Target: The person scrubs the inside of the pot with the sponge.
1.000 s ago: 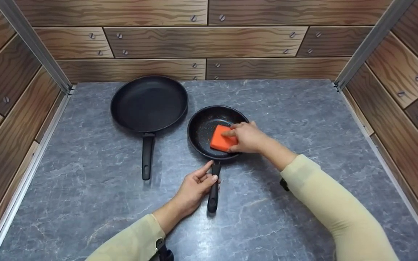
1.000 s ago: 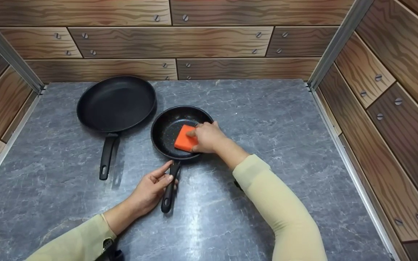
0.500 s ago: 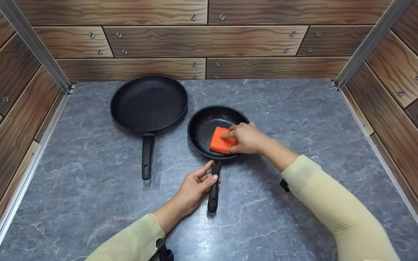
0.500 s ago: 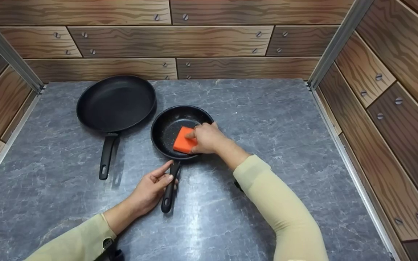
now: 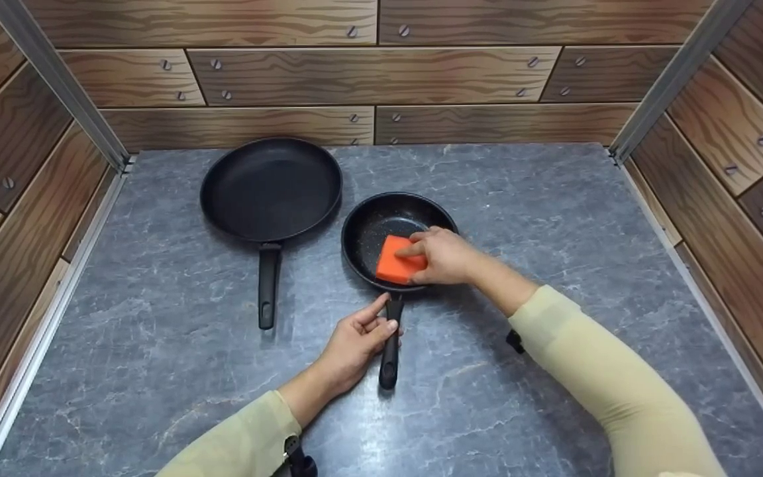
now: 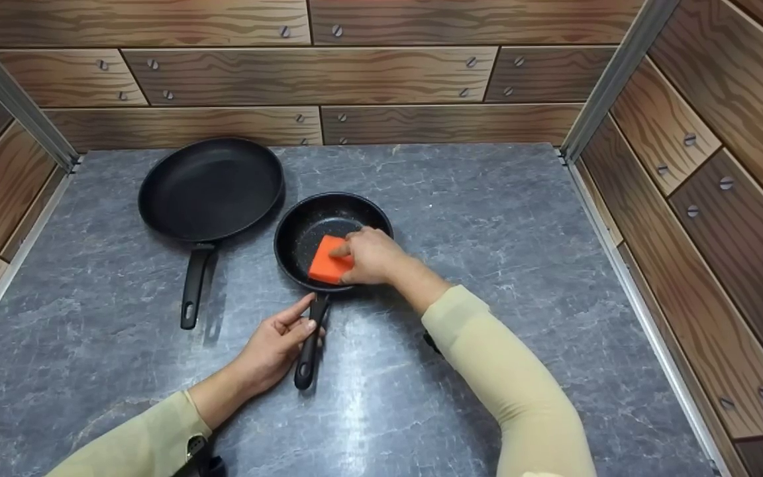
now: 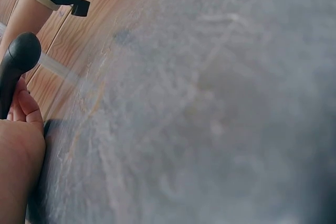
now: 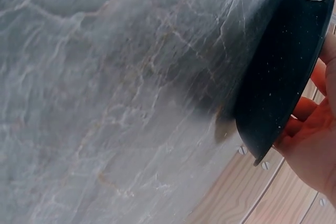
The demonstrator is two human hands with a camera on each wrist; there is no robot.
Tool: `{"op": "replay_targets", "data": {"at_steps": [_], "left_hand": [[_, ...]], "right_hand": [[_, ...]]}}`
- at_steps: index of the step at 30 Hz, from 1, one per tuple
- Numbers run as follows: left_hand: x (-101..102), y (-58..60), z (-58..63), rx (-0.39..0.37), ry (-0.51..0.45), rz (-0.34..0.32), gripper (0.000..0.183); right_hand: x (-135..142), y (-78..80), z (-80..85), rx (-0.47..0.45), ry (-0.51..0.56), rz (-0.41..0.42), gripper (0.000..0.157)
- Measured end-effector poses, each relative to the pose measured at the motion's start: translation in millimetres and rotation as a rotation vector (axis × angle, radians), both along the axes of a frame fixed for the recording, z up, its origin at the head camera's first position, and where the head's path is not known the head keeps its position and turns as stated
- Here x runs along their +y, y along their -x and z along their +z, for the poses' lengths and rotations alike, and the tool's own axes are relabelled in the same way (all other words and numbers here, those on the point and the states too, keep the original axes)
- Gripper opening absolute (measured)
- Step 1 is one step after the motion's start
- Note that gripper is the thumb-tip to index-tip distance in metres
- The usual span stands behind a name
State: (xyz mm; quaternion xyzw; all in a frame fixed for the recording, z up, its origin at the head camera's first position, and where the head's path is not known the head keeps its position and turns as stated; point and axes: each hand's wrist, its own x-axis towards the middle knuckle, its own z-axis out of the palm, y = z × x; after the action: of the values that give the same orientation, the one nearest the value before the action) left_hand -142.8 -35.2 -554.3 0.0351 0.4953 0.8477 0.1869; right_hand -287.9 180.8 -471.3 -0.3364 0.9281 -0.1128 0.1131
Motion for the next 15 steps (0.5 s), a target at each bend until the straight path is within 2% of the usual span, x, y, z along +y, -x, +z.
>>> {"op": "replay_targets", "data": {"at_steps": [15], "left_hand": [[0.2,0.0,0.9,0.002,-0.004,0.011,0.072]], "right_hand": [[-12.7,1.0,-8.3,0.02,0.057,0.02,0.057]]}}
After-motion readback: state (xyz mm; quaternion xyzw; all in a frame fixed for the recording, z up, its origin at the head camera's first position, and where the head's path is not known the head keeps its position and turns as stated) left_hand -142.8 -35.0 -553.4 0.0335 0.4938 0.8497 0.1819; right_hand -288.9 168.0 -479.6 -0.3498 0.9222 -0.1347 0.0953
